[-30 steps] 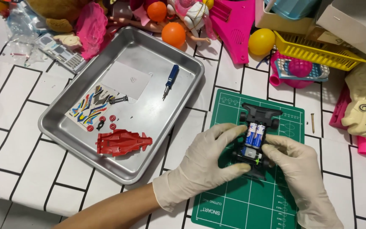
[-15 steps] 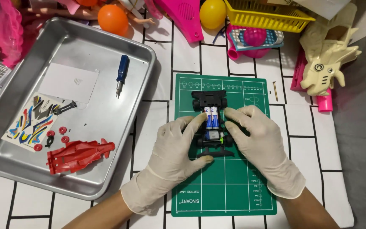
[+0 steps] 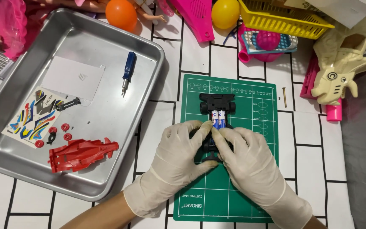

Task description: Assembling a toy car chassis by inserting batteries and testing the motor mechanism.

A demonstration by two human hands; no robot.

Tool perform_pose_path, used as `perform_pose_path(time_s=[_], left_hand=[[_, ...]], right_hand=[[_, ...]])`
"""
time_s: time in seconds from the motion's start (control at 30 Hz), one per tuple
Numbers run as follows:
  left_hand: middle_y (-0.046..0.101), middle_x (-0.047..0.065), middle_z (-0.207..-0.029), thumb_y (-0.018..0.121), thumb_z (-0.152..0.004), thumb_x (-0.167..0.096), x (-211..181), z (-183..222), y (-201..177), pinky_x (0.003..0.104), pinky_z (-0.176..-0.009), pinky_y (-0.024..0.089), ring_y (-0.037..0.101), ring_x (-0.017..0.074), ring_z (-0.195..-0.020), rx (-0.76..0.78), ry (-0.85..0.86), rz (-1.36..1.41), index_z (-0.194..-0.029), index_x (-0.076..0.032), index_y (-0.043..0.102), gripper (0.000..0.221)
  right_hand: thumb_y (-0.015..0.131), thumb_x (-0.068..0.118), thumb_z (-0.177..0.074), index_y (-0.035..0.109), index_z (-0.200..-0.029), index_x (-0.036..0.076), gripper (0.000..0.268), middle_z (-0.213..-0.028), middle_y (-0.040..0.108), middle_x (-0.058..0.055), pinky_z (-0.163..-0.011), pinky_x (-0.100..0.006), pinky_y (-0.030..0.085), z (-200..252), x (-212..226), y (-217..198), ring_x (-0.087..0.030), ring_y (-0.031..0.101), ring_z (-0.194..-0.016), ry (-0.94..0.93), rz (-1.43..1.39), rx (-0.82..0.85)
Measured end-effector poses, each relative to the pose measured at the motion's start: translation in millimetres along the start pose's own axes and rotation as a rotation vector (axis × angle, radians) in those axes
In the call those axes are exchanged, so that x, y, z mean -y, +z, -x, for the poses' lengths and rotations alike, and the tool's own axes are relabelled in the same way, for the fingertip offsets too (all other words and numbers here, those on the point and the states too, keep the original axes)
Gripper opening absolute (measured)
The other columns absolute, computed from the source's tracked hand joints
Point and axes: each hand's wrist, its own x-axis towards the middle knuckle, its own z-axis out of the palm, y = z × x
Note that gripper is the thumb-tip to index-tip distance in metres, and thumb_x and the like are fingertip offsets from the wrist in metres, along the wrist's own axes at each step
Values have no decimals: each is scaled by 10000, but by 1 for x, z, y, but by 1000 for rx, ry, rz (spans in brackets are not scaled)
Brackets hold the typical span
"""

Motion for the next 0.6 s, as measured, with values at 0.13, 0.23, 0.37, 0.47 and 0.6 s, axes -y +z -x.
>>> perform_pose_path(time_s=[0.13, 0.23, 0.37, 0.47, 0.6], left_hand=[[651, 158, -1228, 955, -636, -517, -1, 0, -2, 496, -827, 491, 628, 360, -1080, 2, -9, 3, -1389, -83, 556, 957], [647, 152, -1245, 932, -650, -539, -1, 0, 0, 503, -828, 501, 624, 361, -1089, -5, -14, -19, -1395, -96, 587, 933], [659, 175, -1198, 927, -646, -529, -4, -1, -1, 519, -811, 522, 642, 383, -1051, -47, 7, -31, -1320, -82, 647, 855], [656, 188, -1177, 903, -668, -505, -5, 1, 0, 533, -811, 524, 638, 406, -1034, -41, -1, -33, -1305, -72, 659, 808], [657, 206, -1147, 875, -711, -469, -6, 2, -2, 539, -789, 532, 645, 421, -996, -65, 22, -18, -1298, -43, 664, 755]], right_hand=[[595, 157, -1012, 589, -1396, 16, 409, -1231, 645, -114, -729, -403, 505, -1, 7, 3, -304, 600, -1006, 20, 21, -19], [574, 8, -991, 600, -1361, -32, 373, -1186, 650, -157, -717, -432, 505, -1, 11, 6, -328, 584, -951, 52, -60, -50], [561, -50, -959, 600, -1334, -51, 378, -1172, 624, -178, -715, -409, 527, 1, 16, 9, -327, 583, -932, 85, -85, -66], [590, -26, -954, 600, -1335, -60, 382, -1151, 614, -177, -721, -405, 533, 2, 17, 8, -332, 566, -907, 121, -181, -60], [618, 5, -932, 584, -1342, -37, 413, -1112, 595, -155, -732, -388, 529, 3, 16, 8, -323, 542, -900, 181, -305, -10]])
